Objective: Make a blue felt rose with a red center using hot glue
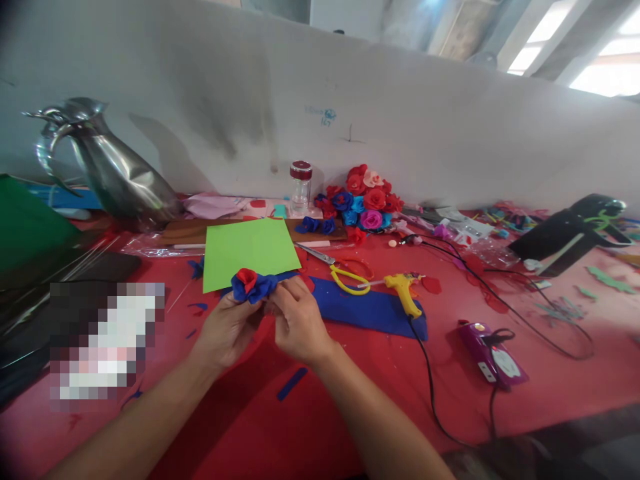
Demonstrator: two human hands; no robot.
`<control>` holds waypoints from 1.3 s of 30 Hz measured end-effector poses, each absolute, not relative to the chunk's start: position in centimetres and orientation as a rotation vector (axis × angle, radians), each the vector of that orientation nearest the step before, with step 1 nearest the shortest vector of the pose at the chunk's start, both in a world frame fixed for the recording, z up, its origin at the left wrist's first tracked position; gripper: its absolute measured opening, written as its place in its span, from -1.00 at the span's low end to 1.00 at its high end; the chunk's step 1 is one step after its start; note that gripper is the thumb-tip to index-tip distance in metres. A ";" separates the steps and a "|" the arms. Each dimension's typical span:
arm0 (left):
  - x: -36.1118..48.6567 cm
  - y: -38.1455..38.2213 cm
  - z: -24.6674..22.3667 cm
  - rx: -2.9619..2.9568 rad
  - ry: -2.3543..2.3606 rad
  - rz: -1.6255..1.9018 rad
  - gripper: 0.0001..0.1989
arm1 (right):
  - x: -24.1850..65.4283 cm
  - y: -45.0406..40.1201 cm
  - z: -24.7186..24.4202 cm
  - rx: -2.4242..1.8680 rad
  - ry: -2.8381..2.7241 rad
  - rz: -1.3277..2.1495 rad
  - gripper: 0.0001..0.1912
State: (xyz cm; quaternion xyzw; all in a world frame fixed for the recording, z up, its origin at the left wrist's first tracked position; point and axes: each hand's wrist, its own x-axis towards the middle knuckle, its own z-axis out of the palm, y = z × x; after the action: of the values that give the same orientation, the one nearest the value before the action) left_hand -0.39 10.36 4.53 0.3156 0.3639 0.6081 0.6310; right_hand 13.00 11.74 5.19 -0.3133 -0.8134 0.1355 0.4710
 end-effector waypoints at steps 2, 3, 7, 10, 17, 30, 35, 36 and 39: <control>-0.3 10.3 4.7 0.711 0.811 1.393 -0.80 | 12.9 11.8 4.9 -0.756 -1.961 0.321 -0.77; -0.3 10.3 4.9 0.719 0.802 1.394 -0.79 | 12.9 11.8 4.7 -0.751 -1.941 0.306 -0.77; -0.1 10.2 5.5 0.842 0.817 1.403 -0.75 | 12.7 12.0 3.9 -0.795 -1.869 0.248 -0.78; -0.2 10.4 5.5 0.948 0.894 1.433 -0.76 | 12.6 12.0 3.6 -0.867 -1.862 0.302 -0.80; -1.0 11.2 4.5 0.996 1.093 1.544 -0.83 | 13.0 11.9 4.4 -1.008 -1.552 0.444 -0.91; -1.0 10.7 4.5 1.092 1.166 1.574 -0.93 | 12.6 10.7 4.8 -0.794 -1.699 0.054 -0.78; -1.5 10.7 4.0 1.375 1.317 1.590 -0.84 | 12.4 10.7 4.6 -0.887 -1.672 0.000 -0.82; -1.6 10.7 4.0 1.427 1.340 1.586 -0.83 | 12.4 10.6 4.6 -0.892 -1.666 -0.010 -0.86; -1.5 10.7 3.8 1.474 1.380 1.611 -0.84 | 12.6 10.6 4.7 -0.855 -1.675 -0.057 -0.85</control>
State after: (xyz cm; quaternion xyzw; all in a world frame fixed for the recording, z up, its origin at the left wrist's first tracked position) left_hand -1.54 10.75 3.79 0.5486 0.5135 0.5995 0.2756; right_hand 12.57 10.63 4.73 -0.3671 -0.7194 -0.0245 0.5892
